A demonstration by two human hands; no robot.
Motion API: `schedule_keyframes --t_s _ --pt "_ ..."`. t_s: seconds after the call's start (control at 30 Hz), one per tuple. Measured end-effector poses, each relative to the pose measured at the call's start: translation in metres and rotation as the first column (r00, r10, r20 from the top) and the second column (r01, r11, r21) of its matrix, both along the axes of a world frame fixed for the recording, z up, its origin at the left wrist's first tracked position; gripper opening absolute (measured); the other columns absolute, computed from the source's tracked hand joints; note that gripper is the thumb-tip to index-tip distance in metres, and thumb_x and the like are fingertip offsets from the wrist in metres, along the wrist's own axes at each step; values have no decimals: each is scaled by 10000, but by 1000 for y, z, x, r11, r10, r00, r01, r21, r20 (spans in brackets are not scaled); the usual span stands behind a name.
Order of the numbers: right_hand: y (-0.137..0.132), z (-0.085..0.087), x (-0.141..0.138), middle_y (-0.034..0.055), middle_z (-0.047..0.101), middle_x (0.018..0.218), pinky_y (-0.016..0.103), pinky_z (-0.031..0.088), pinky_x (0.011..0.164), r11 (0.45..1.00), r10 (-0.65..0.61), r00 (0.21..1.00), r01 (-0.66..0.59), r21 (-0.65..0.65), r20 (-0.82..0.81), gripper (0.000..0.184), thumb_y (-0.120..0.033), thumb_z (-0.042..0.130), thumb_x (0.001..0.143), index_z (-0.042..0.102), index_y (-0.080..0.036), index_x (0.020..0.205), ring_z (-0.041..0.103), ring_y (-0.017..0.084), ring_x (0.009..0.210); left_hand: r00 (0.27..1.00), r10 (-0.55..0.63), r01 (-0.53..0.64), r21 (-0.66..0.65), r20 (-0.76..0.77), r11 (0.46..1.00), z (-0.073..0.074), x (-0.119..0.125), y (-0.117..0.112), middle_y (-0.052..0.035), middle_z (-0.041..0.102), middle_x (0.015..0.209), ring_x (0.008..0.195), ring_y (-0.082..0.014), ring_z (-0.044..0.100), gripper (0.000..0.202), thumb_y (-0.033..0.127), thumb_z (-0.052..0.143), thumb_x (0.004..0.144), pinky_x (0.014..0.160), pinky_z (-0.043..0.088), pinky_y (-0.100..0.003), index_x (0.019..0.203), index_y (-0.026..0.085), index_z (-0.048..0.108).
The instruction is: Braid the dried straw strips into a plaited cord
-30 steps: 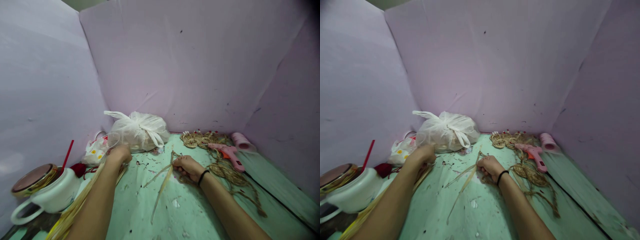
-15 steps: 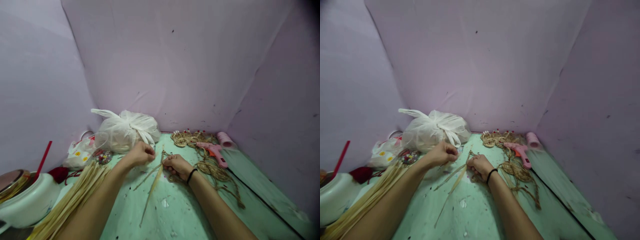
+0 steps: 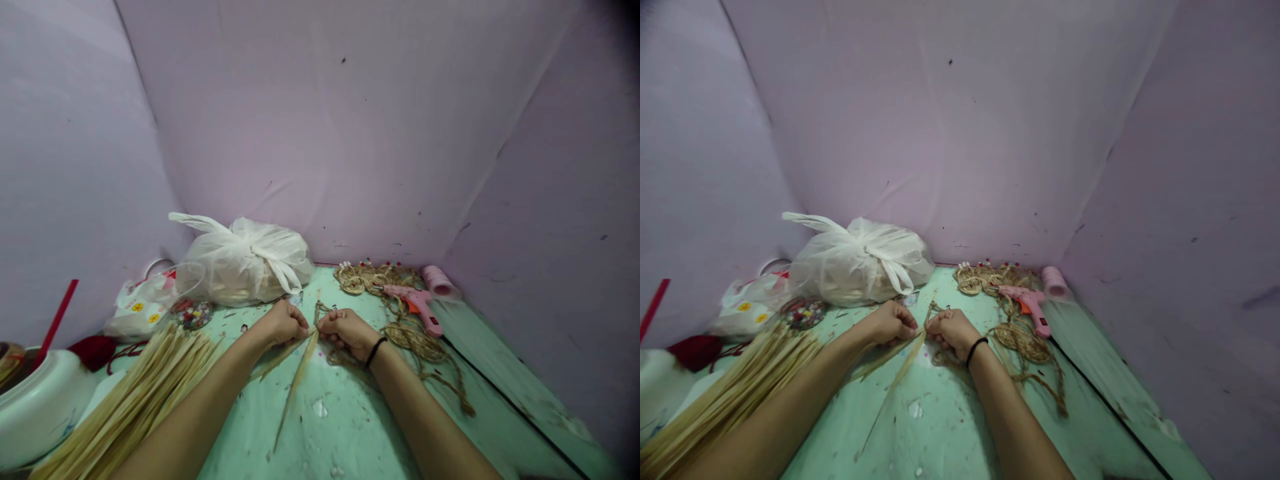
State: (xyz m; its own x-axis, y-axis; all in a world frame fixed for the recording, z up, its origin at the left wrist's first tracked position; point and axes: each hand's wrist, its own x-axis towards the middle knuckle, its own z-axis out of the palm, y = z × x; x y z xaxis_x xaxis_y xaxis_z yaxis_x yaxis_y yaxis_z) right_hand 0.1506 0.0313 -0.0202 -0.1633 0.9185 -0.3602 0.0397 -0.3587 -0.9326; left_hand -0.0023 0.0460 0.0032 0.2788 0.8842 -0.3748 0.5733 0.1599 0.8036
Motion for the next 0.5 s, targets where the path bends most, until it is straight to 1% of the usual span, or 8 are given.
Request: schedule_keyframes --t_s 0.1,0.17,0.23,0.3,0.37,0.43,0.5 --pt "0 0 0 -39 460 396 142 177 282 1000 2 1000 -2 2 0 58 -87 508 542 528 -112 493 282 16 310 1000 -21 21 12 14 1000 -1 1 -1 67 364 343 320 -54 281 42 170 568 580 353 199 -189 578 129 578" --pt "0 1 0 -39 468 401 141 179 285 1000 -2 1000 2 0 3 48 -92 510 536 529 -114 498 288 17 314 999 -45 43 47 28 998 -2 2 -2 70 327 338 323 -43 239 95 188 565 589 355 176 -193 516 128 559" --pt "0 1 0 -38 475 406 139 183 289 1000 -4 1000 4 -2 3 41 -97 510 533 528 -116 501 296 19 320 999 -35 32 77 32 997 -3 3 -1 68 321 344 332 -40 228 108 181 563 579 360 169 -195 487 127 545" --pt "0 1 -1 -41 468 398 140 182 293 1000 -5 1000 5 6 12 45 -96 506 530 522 -119 496 296 20 322 1000 4 -4 70 8 998 -3 5 0 65 325 340 328 -46 234 90 167 556 556 355 166 -198 478 135 525" --pt "0 0 -2 -50 445 376 144 180 296 1000 -6 999 5 28 37 58 -86 497 526 516 -120 484 288 20 317 998 41 -40 11 -56 999 -1 8 1 60 312 316 306 -59 242 110 170 543 541 340 160 -204 452 152 480" --pt "0 -1 -3 -58 421 353 148 183 300 999 -7 998 4 48 66 72 -75 488 525 511 -121 475 283 21 310 991 69 -79 -82 -119 993 2 11 2 50 301 292 285 -69 252 165 185 531 544 327 165 -205 418 165 427" --pt "0 -1 -4 -57 422 348 150 187 303 998 -7 996 2 58 85 79 -73 483 528 512 -121 473 283 21 306 990 79 -99 -179 -119 979 3 15 3 36 315 287 276 -68 265 208 191 519 559 322 178 -199 395 166 394"
